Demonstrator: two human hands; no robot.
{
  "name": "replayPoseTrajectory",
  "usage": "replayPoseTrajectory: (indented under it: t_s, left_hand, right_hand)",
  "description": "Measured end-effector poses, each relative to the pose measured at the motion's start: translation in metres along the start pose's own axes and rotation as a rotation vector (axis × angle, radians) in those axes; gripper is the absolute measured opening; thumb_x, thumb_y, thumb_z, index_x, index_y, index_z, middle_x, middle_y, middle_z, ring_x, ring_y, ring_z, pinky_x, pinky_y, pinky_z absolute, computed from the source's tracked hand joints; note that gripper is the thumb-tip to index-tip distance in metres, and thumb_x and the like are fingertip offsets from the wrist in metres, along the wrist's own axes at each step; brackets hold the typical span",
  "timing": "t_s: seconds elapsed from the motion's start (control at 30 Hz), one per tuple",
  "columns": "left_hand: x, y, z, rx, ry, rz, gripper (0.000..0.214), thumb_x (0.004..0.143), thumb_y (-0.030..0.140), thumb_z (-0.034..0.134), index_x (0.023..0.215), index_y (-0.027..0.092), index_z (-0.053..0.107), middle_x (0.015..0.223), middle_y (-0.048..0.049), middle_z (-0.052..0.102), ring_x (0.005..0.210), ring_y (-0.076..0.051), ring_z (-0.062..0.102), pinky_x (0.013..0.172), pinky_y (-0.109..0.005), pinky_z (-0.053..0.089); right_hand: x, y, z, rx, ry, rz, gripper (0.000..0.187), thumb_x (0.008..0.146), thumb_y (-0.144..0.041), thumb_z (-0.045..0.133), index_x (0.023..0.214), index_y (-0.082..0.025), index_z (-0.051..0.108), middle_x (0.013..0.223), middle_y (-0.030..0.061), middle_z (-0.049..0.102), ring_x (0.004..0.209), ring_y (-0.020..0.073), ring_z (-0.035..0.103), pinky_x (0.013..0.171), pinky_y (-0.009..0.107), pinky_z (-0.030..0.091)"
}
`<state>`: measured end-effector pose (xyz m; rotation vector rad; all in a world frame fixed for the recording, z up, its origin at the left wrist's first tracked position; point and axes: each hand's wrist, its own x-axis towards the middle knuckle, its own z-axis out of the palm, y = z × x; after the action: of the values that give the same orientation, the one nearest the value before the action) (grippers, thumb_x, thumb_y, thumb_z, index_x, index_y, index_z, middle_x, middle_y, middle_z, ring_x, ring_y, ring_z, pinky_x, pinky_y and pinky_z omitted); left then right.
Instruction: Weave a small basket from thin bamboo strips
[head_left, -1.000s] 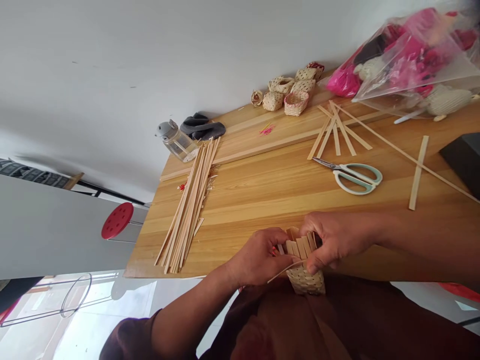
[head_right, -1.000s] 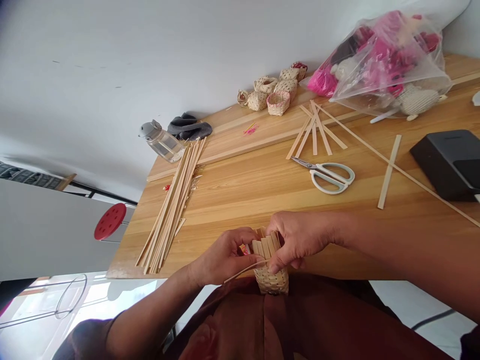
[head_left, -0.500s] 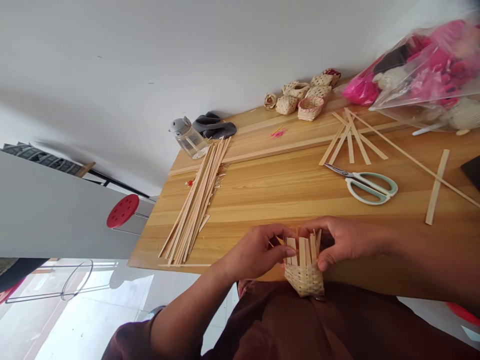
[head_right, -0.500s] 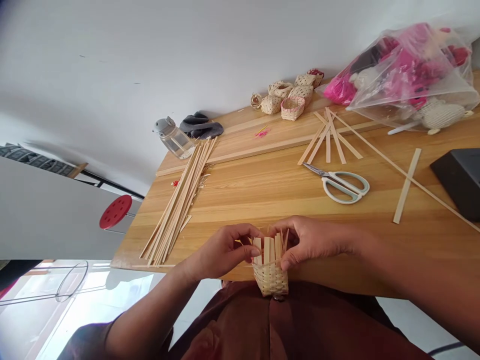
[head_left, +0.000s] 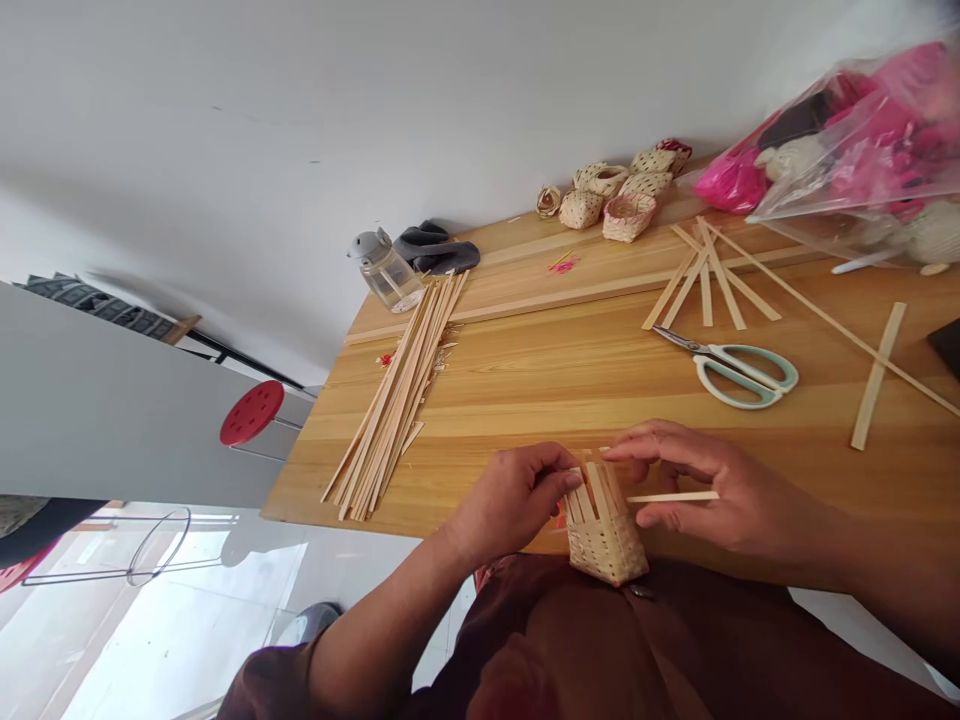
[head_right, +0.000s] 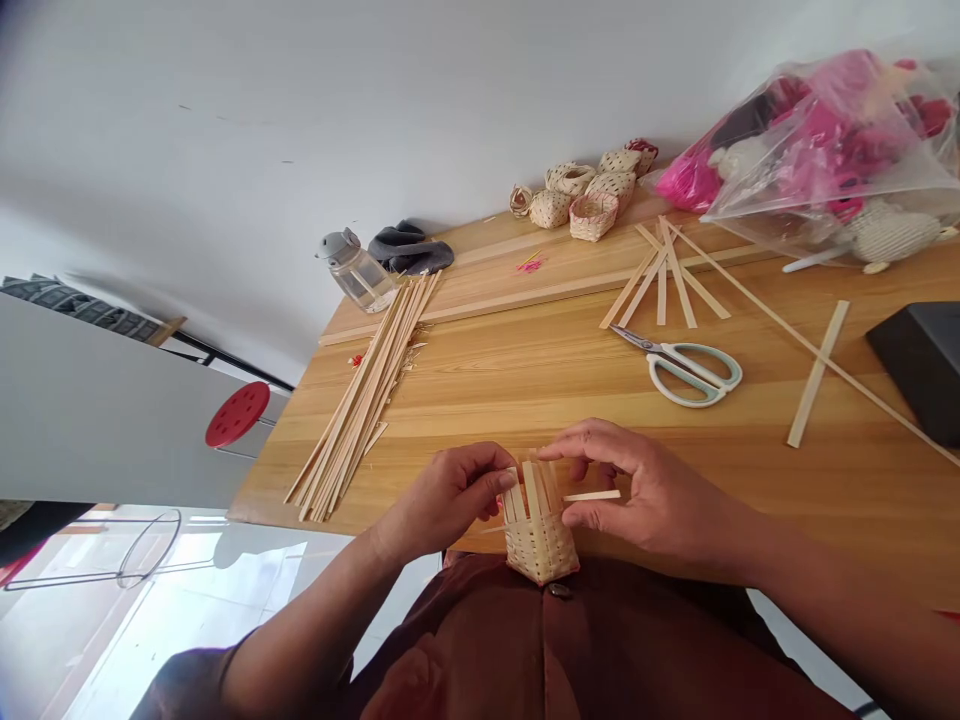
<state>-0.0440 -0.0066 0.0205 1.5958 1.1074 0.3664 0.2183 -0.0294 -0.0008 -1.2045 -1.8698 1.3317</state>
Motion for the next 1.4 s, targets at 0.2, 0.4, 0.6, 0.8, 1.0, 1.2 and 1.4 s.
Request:
replayPoseTrajectory:
  t_s: [0.2, 0.4, 0.6, 0.8, 1.0, 1.2, 1.4]
  left_hand:
    - [0.001, -0.005, 0.0, -0.046, -0.009, -0.007, 0.033, 0.091, 0.048, 0.067, 0.086, 0.015, 0.068, 0.074, 0.0008, 0.058, 0.068, -0.011, 0.049, 0.063, -0.023, 0.037]
    - [0.003, -0.011, 0.006, -0.264, 0.023, -0.072, 0.041, 0.077, 0.053, 0.082, 0.082, 0.014, 0.07, 0.073, 0.0018, 0.058, 0.068, -0.01, 0.046, 0.065, -0.023, 0.035]
    - [0.001, -0.021, 0.007, -0.31, 0.01, -0.116, 0.042, 0.078, 0.053, 0.082, 0.086, 0.014, 0.07, 0.072, 0.0017, 0.056, 0.064, -0.009, 0.044, 0.059, -0.021, 0.034]
    - [0.0, -0.022, 0.007, -0.292, 0.125, -0.125, 0.048, 0.074, 0.049, 0.086, 0.105, 0.015, 0.07, 0.1, -0.0054, 0.064, 0.073, -0.011, 0.048, 0.058, -0.021, 0.041]
    - [0.001, -0.023, 0.0, -0.47, -0.064, -0.006, 0.036, 0.08, 0.045, 0.083, 0.089, 0.015, 0.065, 0.087, -0.0025, 0.059, 0.077, -0.012, 0.051, 0.07, -0.023, 0.043]
    - [0.003, -0.024, -0.002, -0.459, -0.156, 0.063, 0.033, 0.085, 0.044, 0.079, 0.09, 0.015, 0.063, 0.091, -0.0023, 0.058, 0.075, -0.01, 0.048, 0.07, -0.023, 0.041]
    - [0.001, -0.015, 0.002, -0.353, -0.086, 0.002, 0.033, 0.088, 0.044, 0.076, 0.086, 0.013, 0.064, 0.084, -0.0016, 0.058, 0.075, -0.011, 0.051, 0.071, -0.025, 0.042]
  right_hand:
    - [-0.008, -0.006, 0.008, 0.028, -0.041, 0.019, 0.027, 0.093, -0.045, 0.068, 0.108, -0.024, 0.075, 0.101, 0.0065, 0.078, 0.088, 0.0247, 0.07, 0.081, 0.036, 0.056]
    - [-0.006, -0.015, 0.014, 0.005, -0.022, -0.044, 0.025, 0.099, -0.039, 0.059, 0.105, -0.024, 0.077, 0.099, 0.005, 0.08, 0.089, 0.0232, 0.073, 0.081, 0.033, 0.054]
    - [-0.003, -0.015, 0.017, 0.041, 0.0, -0.104, 0.024, 0.099, -0.036, 0.059, 0.112, -0.024, 0.076, 0.106, 0.0059, 0.079, 0.094, 0.0229, 0.072, 0.086, 0.033, 0.054]
    - [0.004, -0.016, 0.015, 0.028, 0.046, -0.096, 0.026, 0.1, -0.036, 0.056, 0.113, -0.022, 0.075, 0.103, 0.0071, 0.079, 0.09, 0.0225, 0.071, 0.082, 0.033, 0.055]
    - [0.01, -0.019, 0.015, 0.129, 0.081, -0.01, 0.032, 0.1, -0.042, 0.056, 0.118, -0.023, 0.073, 0.117, 0.0086, 0.075, 0.104, 0.0251, 0.069, 0.09, 0.036, 0.056]
    - [0.023, -0.024, 0.016, 0.07, 0.065, -0.068, 0.03, 0.094, -0.042, 0.064, 0.118, -0.023, 0.07, 0.12, 0.009, 0.069, 0.095, 0.0212, 0.065, 0.072, 0.03, 0.054]
    - [0.036, -0.03, 0.013, 0.024, -0.069, -0.003, 0.026, 0.089, -0.045, 0.069, 0.096, -0.02, 0.065, 0.088, 0.0001, 0.064, 0.064, 0.0117, 0.05, 0.054, 0.024, 0.04]
